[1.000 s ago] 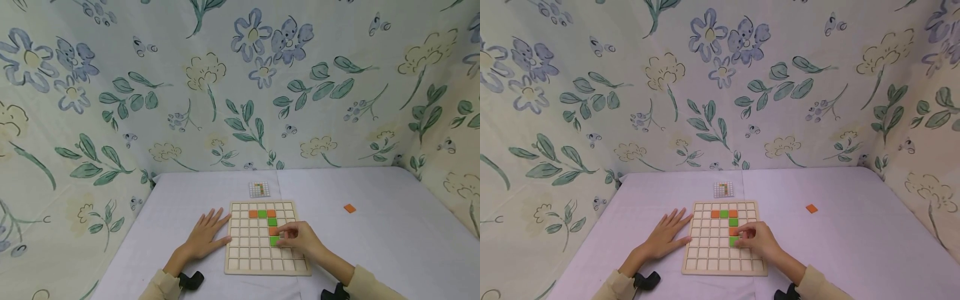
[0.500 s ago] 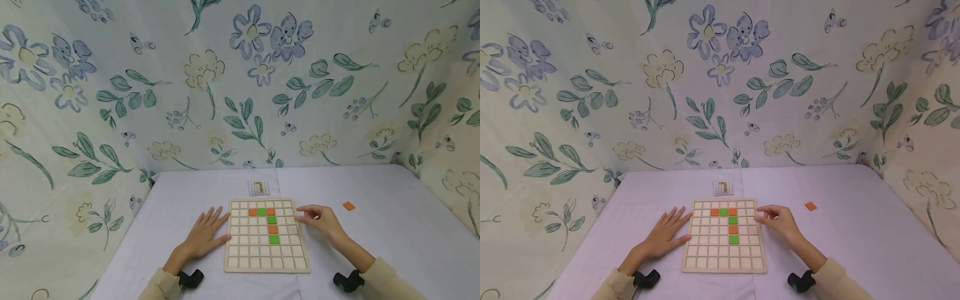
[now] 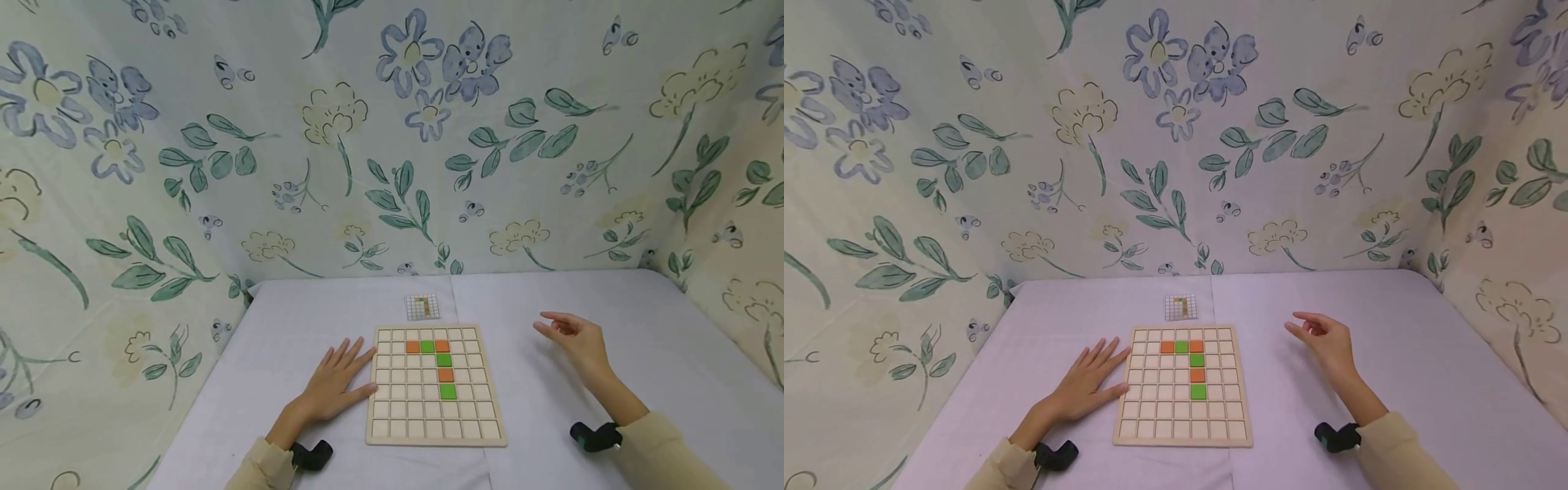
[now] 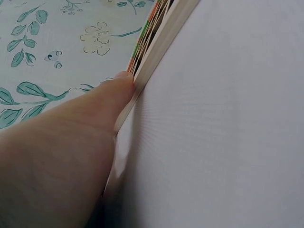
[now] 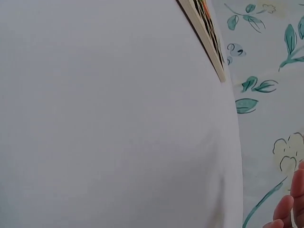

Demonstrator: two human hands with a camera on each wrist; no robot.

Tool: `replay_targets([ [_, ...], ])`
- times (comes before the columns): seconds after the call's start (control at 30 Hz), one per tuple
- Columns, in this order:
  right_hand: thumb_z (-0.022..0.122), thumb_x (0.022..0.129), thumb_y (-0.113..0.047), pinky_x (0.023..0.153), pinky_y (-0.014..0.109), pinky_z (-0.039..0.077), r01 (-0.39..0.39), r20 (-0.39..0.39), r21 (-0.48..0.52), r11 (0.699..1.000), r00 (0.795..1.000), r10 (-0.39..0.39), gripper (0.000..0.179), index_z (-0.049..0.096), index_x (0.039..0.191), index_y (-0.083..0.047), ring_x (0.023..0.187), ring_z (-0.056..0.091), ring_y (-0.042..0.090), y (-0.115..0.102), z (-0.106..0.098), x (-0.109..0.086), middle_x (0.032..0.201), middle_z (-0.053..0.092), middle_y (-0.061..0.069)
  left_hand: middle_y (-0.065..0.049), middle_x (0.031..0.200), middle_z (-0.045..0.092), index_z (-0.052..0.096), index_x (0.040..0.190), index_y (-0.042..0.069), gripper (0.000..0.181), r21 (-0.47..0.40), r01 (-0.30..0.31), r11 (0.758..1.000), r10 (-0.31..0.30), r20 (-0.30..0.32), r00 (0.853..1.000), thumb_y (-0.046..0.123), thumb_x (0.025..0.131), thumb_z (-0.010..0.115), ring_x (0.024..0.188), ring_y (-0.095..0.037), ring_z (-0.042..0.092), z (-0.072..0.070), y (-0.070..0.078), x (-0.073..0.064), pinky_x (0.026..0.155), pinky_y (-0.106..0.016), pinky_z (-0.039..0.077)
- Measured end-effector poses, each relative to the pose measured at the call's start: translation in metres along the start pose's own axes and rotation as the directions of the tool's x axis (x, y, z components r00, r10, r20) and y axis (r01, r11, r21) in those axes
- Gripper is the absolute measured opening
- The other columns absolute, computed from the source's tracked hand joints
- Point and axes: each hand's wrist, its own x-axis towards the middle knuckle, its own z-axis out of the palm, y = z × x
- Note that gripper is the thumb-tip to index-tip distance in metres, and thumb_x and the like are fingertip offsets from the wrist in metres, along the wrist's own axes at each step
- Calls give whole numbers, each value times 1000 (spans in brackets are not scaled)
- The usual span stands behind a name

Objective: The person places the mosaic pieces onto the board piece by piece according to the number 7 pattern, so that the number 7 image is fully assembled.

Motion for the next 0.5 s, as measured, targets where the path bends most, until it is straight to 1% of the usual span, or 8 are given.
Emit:
replay_targets([
  [0.1,77,88,-40,56,16,42,-37,-33,-1,999,999,37,58,67,125,3,82,46,12,9,-7,4,90,57,4,-6,166,14,25,160,28,77,4,3,1000,-3,2,1000,70,96,40,152,-33,6,1,0,0,118,-58,4],
  [0.27,78,87,-40,54,17,41,-97,-80,32,995,992,99,60,65,127,3,73,49,7,24,-15,12,80,59,-5,-5,166,14,25,160,29,77,10,4,1000,-4,3,1000,71,96,39,152,-32,6,1,-1,1,118,-58,4],
  [0.37,79,86,-38,53,19,38,-130,-113,44,991,984,135,59,66,127,3,71,48,8,30,-19,15,76,58,-8,-5,166,14,25,160,29,77,11,4,1000,-4,5,1000,70,96,39,152,-33,6,0,0,1,118,-58,4],
  [0.5,80,85,-39,51,22,35,-182,-149,25,983,972,184,59,67,126,3,72,44,11,38,-20,16,76,56,-11,-6,166,15,26,159,28,77,6,0,1000,0,3,1000,69,97,40,152,-33,7,0,-1,0,118,-59,5],
])
